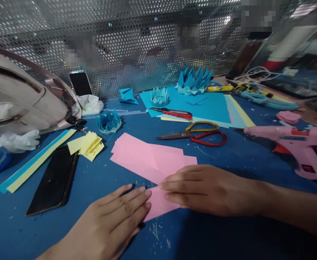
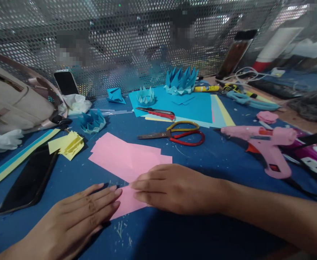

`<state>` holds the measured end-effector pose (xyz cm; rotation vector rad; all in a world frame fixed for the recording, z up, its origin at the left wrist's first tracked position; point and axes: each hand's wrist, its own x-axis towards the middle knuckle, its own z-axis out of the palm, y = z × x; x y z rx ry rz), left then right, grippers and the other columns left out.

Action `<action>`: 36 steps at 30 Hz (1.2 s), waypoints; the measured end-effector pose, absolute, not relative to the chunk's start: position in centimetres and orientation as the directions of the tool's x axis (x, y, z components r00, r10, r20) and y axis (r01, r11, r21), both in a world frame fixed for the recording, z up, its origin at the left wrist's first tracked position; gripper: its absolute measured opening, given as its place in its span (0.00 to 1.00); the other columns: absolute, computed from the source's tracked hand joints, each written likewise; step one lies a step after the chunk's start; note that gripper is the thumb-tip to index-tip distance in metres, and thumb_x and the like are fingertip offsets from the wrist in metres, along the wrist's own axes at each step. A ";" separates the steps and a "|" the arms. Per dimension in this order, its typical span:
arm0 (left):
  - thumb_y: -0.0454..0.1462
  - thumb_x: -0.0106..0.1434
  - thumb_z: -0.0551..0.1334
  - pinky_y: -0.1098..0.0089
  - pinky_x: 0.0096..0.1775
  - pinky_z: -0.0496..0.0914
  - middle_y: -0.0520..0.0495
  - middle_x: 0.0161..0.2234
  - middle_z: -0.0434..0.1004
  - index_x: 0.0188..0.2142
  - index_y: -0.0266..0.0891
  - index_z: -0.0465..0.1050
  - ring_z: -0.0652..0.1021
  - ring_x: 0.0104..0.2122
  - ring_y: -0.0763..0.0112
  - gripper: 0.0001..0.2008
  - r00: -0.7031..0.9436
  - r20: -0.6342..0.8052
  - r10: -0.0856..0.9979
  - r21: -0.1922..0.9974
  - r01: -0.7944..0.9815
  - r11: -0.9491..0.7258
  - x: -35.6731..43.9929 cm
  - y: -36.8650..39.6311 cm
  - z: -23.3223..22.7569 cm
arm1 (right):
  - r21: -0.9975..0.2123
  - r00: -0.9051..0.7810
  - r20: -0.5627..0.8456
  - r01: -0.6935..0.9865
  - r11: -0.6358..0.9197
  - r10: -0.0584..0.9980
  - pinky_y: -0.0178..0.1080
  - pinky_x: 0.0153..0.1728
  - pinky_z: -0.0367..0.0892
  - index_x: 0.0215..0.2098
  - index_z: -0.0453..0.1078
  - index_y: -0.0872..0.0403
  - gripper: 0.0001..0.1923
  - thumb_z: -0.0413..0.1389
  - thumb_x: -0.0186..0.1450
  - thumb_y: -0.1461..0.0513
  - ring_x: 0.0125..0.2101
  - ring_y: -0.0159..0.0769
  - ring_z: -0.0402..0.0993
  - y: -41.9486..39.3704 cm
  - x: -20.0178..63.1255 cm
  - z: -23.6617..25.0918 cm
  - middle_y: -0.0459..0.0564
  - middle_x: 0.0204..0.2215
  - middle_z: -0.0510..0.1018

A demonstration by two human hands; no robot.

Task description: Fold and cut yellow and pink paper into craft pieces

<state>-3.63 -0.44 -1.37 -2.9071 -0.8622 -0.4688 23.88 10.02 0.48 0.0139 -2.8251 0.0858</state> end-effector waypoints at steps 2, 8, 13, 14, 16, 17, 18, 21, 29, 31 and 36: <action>0.29 0.72 0.46 0.60 0.61 0.61 0.42 0.58 0.70 0.58 0.28 0.67 0.67 0.61 0.66 0.20 0.780 0.337 0.528 0.083 0.533 -0.842 -4.0 -0.3 -1.4 | -0.074 -0.955 0.298 -0.018 0.997 0.005 0.37 0.54 0.69 0.51 0.73 0.57 0.18 0.42 0.75 0.64 0.51 0.32 0.74 10.0 23.8 0.6 0.52 0.50 0.78; 0.31 0.71 0.52 0.60 0.63 0.59 0.45 0.61 0.66 0.63 0.32 0.60 0.66 0.61 0.67 0.22 0.747 0.286 0.601 0.210 0.563 -0.799 -4.5 -0.3 -1.5 | -0.136 -0.966 0.257 -0.001 0.991 0.034 0.38 0.54 0.69 0.50 0.74 0.58 0.19 0.41 0.75 0.63 0.51 0.33 0.74 10.0 23.7 0.8 0.53 0.51 0.78; 0.30 0.69 0.57 0.56 0.63 0.57 0.42 0.60 0.68 0.60 0.30 0.64 0.67 0.61 0.64 0.20 0.755 0.348 0.555 0.094 0.561 -0.822 -4.2 -0.5 -2.3 | -0.068 -0.970 0.245 -0.015 0.998 0.002 0.38 0.52 0.70 0.54 0.71 0.56 0.18 0.42 0.74 0.64 0.53 0.33 0.72 10.2 23.8 0.6 0.52 0.53 0.75; 0.29 0.69 0.57 0.55 0.63 0.57 0.41 0.59 0.68 0.60 0.29 0.65 0.68 0.60 0.64 0.20 0.758 0.354 0.548 0.088 0.556 -0.826 -4.2 -0.5 -2.4 | -0.053 -0.967 0.254 -0.023 0.998 -0.009 0.37 0.52 0.71 0.55 0.70 0.56 0.18 0.43 0.74 0.64 0.53 0.33 0.72 10.2 23.8 0.6 0.52 0.54 0.75; 0.28 0.69 0.57 0.55 0.63 0.58 0.41 0.59 0.70 0.60 0.29 0.65 0.68 0.60 0.64 0.20 0.764 0.355 0.539 0.086 0.548 -0.832 -4.1 -0.5 -2.7 | -0.043 -0.963 0.268 -0.038 0.998 -0.025 0.37 0.51 0.71 0.55 0.69 0.56 0.17 0.44 0.74 0.65 0.53 0.33 0.73 10.3 23.8 0.6 0.52 0.53 0.76; 0.28 0.69 0.57 0.56 0.63 0.58 0.41 0.58 0.70 0.60 0.29 0.65 0.68 0.60 0.64 0.20 0.766 0.353 0.537 0.086 0.545 -0.834 -4.2 -0.5 -2.8 | -0.044 -0.960 0.277 -0.042 0.998 -0.028 0.37 0.51 0.72 0.54 0.70 0.57 0.17 0.44 0.74 0.64 0.52 0.33 0.73 10.3 23.7 0.6 0.52 0.53 0.76; 0.28 0.69 0.57 0.56 0.63 0.59 0.41 0.58 0.71 0.59 0.29 0.65 0.68 0.60 0.64 0.20 0.769 0.351 0.535 0.086 0.542 -0.836 -4.2 -0.5 -2.8 | -0.046 -0.958 0.286 -0.046 0.998 -0.031 0.37 0.50 0.72 0.53 0.71 0.58 0.17 0.44 0.74 0.64 0.51 0.33 0.74 10.3 23.7 0.6 0.53 0.52 0.77; 0.28 0.69 0.56 0.57 0.63 0.60 0.40 0.57 0.71 0.59 0.29 0.65 0.68 0.60 0.63 0.19 0.782 0.326 0.532 0.077 0.539 -0.839 -4.3 -0.6 -2.8 | -0.056 -0.953 0.302 -0.047 0.997 -0.028 0.36 0.51 0.71 0.52 0.72 0.59 0.16 0.45 0.74 0.64 0.51 0.32 0.74 10.2 23.5 0.7 0.54 0.50 0.78; 0.30 0.70 0.55 0.59 0.63 0.60 0.41 0.58 0.71 0.60 0.31 0.65 0.67 0.61 0.65 0.19 0.799 0.296 0.524 0.041 0.538 -0.842 -4.5 -0.7 -2.8 | -0.089 -0.947 0.319 -0.073 0.993 -0.041 0.38 0.52 0.71 0.50 0.72 0.61 0.15 0.46 0.73 0.65 0.50 0.34 0.75 10.2 23.4 0.5 0.55 0.49 0.79; 0.29 0.70 0.56 0.59 0.63 0.59 0.41 0.58 0.70 0.60 0.31 0.65 0.66 0.61 0.65 0.19 0.802 0.289 0.523 0.047 0.534 -0.844 -4.5 -0.7 -2.8 | -0.096 -0.951 0.306 -0.079 0.992 -0.046 0.38 0.52 0.71 0.51 0.72 0.61 0.15 0.46 0.73 0.65 0.51 0.34 0.74 10.3 23.5 0.5 0.55 0.49 0.78; 0.31 0.69 0.58 0.61 0.62 0.60 0.41 0.57 0.72 0.58 0.32 0.67 0.69 0.60 0.65 0.19 0.793 0.312 0.524 0.067 0.532 -0.844 -4.5 -0.5 -2.7 | -0.108 -0.954 0.299 -0.066 0.992 -0.031 0.38 0.53 0.70 0.51 0.71 0.60 0.15 0.46 0.73 0.65 0.51 0.34 0.74 10.3 23.6 0.4 0.56 0.49 0.79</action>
